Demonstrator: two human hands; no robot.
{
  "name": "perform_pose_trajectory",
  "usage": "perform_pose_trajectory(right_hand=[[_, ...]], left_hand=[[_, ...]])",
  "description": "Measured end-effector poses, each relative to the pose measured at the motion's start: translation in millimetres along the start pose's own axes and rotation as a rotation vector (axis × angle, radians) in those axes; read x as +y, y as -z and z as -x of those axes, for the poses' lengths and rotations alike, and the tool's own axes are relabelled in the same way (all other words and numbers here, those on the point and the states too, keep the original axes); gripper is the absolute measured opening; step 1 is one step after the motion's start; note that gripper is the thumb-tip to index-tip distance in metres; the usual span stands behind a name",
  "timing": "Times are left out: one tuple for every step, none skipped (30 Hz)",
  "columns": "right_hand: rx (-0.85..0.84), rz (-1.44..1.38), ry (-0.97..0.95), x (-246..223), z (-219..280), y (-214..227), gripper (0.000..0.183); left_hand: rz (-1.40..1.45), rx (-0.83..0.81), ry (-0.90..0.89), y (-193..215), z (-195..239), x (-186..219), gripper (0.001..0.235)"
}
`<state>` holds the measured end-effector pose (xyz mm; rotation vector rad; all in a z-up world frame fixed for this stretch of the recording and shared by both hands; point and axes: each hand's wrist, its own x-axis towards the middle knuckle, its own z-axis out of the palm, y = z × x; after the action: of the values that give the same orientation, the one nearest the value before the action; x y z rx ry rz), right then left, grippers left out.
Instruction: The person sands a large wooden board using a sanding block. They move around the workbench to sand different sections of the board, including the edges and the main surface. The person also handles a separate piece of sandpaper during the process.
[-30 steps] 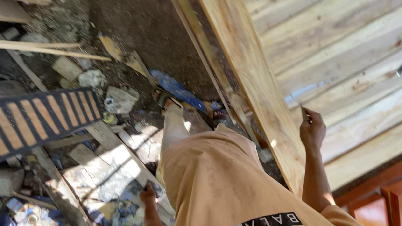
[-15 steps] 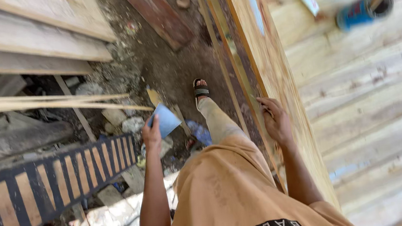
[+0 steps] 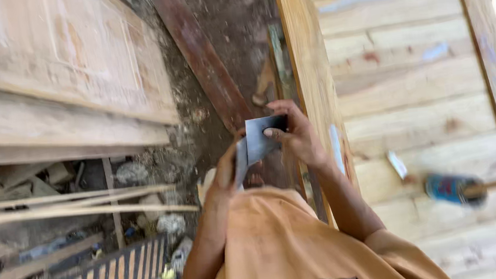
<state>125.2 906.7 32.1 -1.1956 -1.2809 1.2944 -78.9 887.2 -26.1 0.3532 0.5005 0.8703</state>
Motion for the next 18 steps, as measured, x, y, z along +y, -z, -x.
perform_pose_trajectory(right_hand=[[0.043, 0.186, 0.135, -4, -26, -6, 0.029], [0.089, 0.368, 0.255, -6, -45, -13, 0.023], [0.107, 0.411, 0.257, -6, -67, -20, 0.026], [0.145, 0.456, 0.249, -2, -83, -30, 0.029], [0.183, 0.501, 0.239, 1, -100, -39, 0.033], [0.170, 0.446, 0.174, 3, -123, -47, 0.038], [0.156, 0.390, 0.110, 4, -147, -54, 0.044], [0.143, 0.331, 0.029, 5, -163, -60, 0.049], [0.122, 0.384, 0.079, 4, -180, -61, 0.046], [0.082, 0.440, 0.136, 1, -203, -58, 0.042], [0.043, 0.496, 0.193, -3, -226, -55, 0.039], [0.079, 0.458, 0.153, -9, -256, -52, 0.040], [0.115, 0.420, 0.113, -15, -284, -48, 0.042], [0.150, 0.371, 0.040, -18, -303, -50, 0.044], [0.127, 0.412, 0.167, -20, -322, -52, 0.043], [0.107, 0.440, 0.266, -19, -329, -59, 0.043], [0.086, 0.468, 0.366, -18, -338, -64, 0.042], [0.046, 0.533, 0.440, -16, -350, -68, 0.044]], left_hand=[[0.008, 0.008, -0.023, 12, -20, 16, 0.057], [0.027, 0.020, -0.043, 21, -36, 23, 0.056], [0.044, 0.023, -0.060, 32, -55, 31, 0.055], [0.058, 0.019, -0.052, 45, -73, 39, 0.054], [0.069, 0.016, -0.043, 56, -90, 46, 0.053], [0.067, 0.005, -0.034, 67, -114, 59, 0.053], [0.064, -0.014, -0.023, 77, -139, 72, 0.052], [0.072, -0.024, -0.001, 87, -153, 81, 0.051], [0.076, -0.033, 0.024, 97, -168, 91, 0.051], [0.086, -0.045, 0.037, 105, -185, 103, 0.050], [0.094, -0.048, 0.058, 112, -199, 115, 0.049], [0.087, -0.065, 0.073, 116, -217, 132, 0.049], [0.079, -0.090, 0.079, 119, -238, 149, 0.048], [0.081, -0.114, 0.096, 120, -259, 162, 0.048], [0.077, -0.152, 0.091, 120, -287, 175, 0.048], [0.085, -0.181, 0.103, 122, -301, 184, 0.047], [0.098, -0.209, 0.108, 125, -315, 193, 0.047], [0.103, -0.247, 0.116, 129, -330, 205, 0.046]])
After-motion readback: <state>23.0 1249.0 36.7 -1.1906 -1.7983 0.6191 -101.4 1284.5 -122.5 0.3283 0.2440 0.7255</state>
